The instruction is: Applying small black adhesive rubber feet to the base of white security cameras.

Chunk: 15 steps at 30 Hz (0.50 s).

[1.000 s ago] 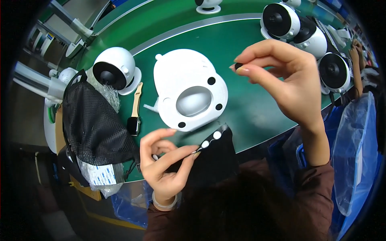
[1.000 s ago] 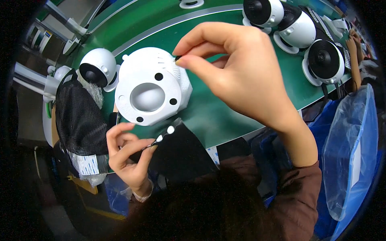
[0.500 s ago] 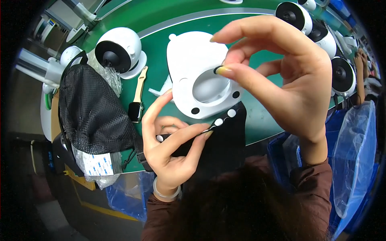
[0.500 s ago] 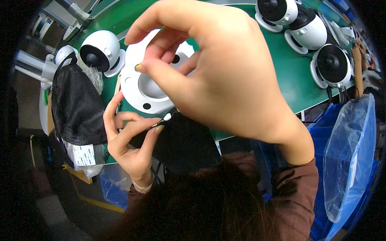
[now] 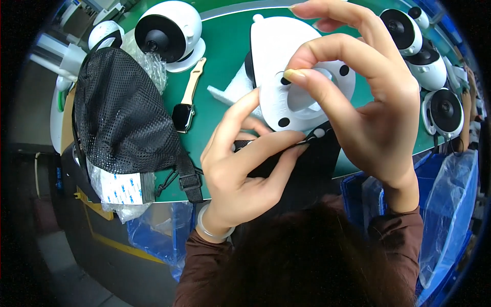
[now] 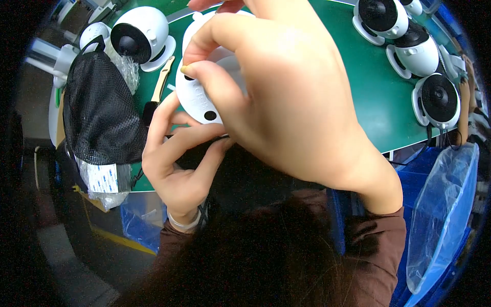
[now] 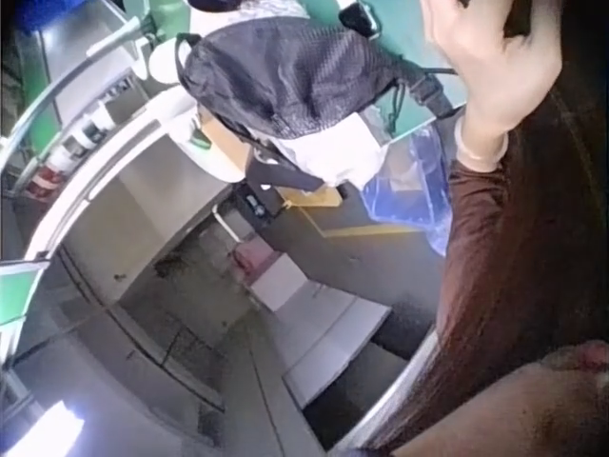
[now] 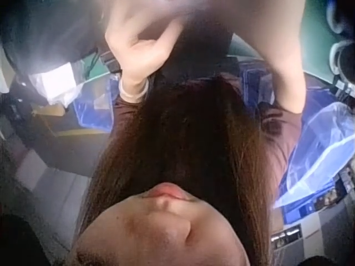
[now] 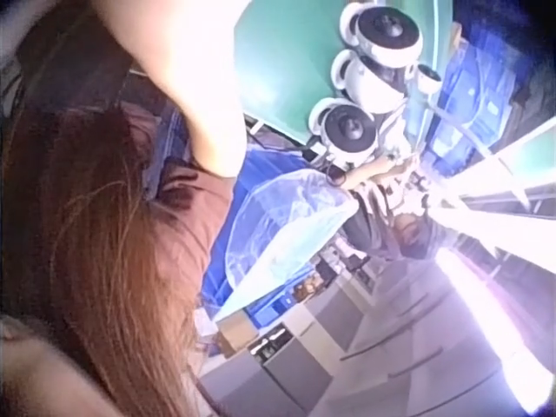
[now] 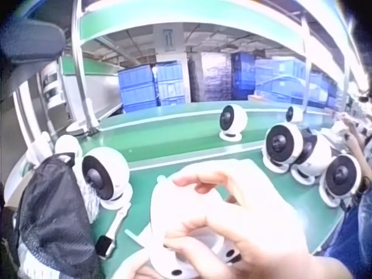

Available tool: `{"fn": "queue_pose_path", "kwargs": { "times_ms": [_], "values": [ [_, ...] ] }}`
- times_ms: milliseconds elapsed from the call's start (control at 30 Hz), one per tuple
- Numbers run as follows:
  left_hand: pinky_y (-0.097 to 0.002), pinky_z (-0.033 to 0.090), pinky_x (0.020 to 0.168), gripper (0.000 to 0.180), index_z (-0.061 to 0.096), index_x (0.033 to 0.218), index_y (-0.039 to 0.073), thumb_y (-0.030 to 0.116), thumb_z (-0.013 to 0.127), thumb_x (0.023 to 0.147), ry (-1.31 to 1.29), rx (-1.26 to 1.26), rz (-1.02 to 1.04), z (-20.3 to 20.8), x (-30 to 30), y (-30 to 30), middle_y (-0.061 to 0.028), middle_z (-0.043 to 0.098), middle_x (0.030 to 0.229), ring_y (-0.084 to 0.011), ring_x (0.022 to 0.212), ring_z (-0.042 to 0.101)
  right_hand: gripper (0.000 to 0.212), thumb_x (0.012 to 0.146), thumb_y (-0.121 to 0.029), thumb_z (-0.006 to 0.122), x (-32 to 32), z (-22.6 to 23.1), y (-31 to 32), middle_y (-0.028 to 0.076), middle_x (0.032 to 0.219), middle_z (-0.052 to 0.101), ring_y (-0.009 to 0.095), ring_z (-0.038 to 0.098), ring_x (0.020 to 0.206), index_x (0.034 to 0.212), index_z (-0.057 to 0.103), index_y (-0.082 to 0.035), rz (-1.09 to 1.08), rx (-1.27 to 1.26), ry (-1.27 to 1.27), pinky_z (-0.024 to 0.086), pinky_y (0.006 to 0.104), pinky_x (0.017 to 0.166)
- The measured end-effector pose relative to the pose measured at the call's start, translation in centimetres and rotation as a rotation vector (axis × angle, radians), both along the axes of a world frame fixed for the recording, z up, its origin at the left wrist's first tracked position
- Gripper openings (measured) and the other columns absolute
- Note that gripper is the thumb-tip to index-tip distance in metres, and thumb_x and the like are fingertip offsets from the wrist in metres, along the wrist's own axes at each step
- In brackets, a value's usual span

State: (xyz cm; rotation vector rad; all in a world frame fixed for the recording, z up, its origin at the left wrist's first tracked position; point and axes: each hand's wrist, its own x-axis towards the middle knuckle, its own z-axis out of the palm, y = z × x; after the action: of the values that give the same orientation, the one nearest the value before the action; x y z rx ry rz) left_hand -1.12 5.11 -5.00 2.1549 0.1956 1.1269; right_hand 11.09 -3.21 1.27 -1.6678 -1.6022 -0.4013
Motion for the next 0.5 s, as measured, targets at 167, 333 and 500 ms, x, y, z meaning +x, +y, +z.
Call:
{"fn": "queue_pose_path", "kwargs": {
  "times_ms": [167, 333, 500],
  "values": [
    [-0.0238, 0.042, 0.066, 0.027, 0.065, 0.074, 0.003, -0.006, 0.066, 0.048, 0.040, -0.095, 0.015, 0.51, 0.02, -0.45, -0.0131, 0.053, 0.103, -0.0137, 0.068, 0.051, 0.008, 0.066, 0.002, 0.062, 0.05, -0.24, 0.30, 0.009, 0.091, 0.056, 0.015, 0.054, 0.082, 0.073, 0.059, 0.000, -0.001, 0.007, -0.008, 0.042, 0.0215, 0.065],
    [-0.0239, 0.042, 0.067, 0.027, 0.065, 0.074, 0.004, -0.005, 0.067, 0.048, 0.031, -0.104, 0.002, 0.60, 0.21, -0.35, -0.0124, 0.053, 0.103, -0.0138, 0.069, 0.051, 0.007, 0.067, 0.002, 0.062, 0.22, -0.32, 0.40, 0.010, 0.092, 0.056, 0.015, 0.054, 0.083, 0.073, 0.059, 0.001, -0.011, 0.018, -0.021, 0.042, 0.0222, 0.067],
    [-0.0235, 0.043, 0.066, 0.027, 0.065, 0.074, 0.004, -0.005, 0.066, 0.048, 0.027, -0.096, 0.015, 0.44, 0.13, -0.24, -0.0115, 0.054, 0.102, -0.0132, 0.068, 0.051, 0.007, 0.067, 0.002, 0.061, 0.21, -0.42, 0.52, 0.010, 0.092, 0.056, 0.016, 0.054, 0.083, 0.073, 0.059, 0.001, -0.014, 0.028, -0.029, 0.042, 0.0229, 0.069]
  ]
}}
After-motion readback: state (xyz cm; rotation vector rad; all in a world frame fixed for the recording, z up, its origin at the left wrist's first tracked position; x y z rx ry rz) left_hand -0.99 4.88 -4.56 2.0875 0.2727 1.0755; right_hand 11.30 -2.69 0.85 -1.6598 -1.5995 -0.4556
